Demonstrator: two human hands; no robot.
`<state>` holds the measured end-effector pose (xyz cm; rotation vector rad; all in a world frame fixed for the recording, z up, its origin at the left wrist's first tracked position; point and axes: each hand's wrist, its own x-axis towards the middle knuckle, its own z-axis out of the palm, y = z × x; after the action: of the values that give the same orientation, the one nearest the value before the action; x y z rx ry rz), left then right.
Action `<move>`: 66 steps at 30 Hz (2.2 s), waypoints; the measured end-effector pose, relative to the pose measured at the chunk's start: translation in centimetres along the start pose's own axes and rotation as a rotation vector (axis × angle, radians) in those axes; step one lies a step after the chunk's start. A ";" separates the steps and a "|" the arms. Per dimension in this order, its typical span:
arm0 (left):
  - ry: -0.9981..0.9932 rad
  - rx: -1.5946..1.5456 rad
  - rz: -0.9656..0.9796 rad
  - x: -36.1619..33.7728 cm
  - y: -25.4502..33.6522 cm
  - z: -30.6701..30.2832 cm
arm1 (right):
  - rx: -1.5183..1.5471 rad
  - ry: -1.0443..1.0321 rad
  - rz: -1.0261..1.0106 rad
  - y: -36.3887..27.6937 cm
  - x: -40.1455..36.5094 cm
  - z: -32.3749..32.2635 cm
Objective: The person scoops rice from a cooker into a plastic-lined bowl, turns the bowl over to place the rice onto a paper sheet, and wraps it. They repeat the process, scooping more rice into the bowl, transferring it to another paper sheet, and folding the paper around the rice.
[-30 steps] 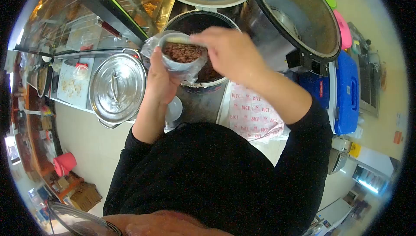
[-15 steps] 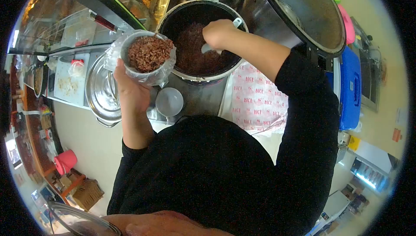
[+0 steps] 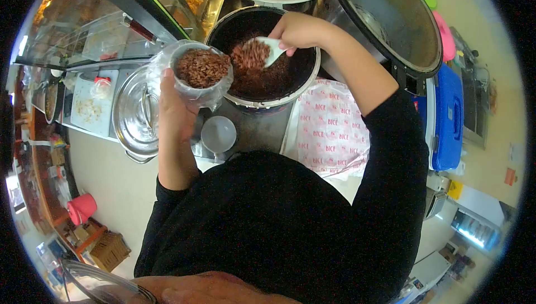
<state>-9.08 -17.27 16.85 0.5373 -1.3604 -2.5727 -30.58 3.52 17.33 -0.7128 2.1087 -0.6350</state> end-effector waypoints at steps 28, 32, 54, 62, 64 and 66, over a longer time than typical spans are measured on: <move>-0.081 -0.246 -0.125 1.0 -3.2 3.4 | -0.018 0.723 -0.482 -5.7 -6.2 10.0; -0.129 -0.246 -0.101 1.2 -3.2 2.6 | -0.015 0.611 -0.410 -5.9 -5.4 9.1; -0.259 -0.072 -0.432 -6.5 -6.7 3.9 | 0.070 1.478 0.158 11.4 -26.1 21.5; -0.473 -0.032 -0.665 -5.9 -13.2 7.7 | 0.524 0.250 1.612 25.4 -30.2 64.1; -0.563 0.032 -0.655 -5.9 -14.7 8.9 | 0.941 0.027 1.391 24.3 -30.5 70.0; -0.468 0.142 -0.668 -6.0 -15.8 10.1 | 1.419 0.277 1.138 23.9 -31.0 71.5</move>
<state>-7.40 1.27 10.36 0.4920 -1.7557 -3.3120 37.09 27.71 -21.10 1.2820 1.3366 -1.2424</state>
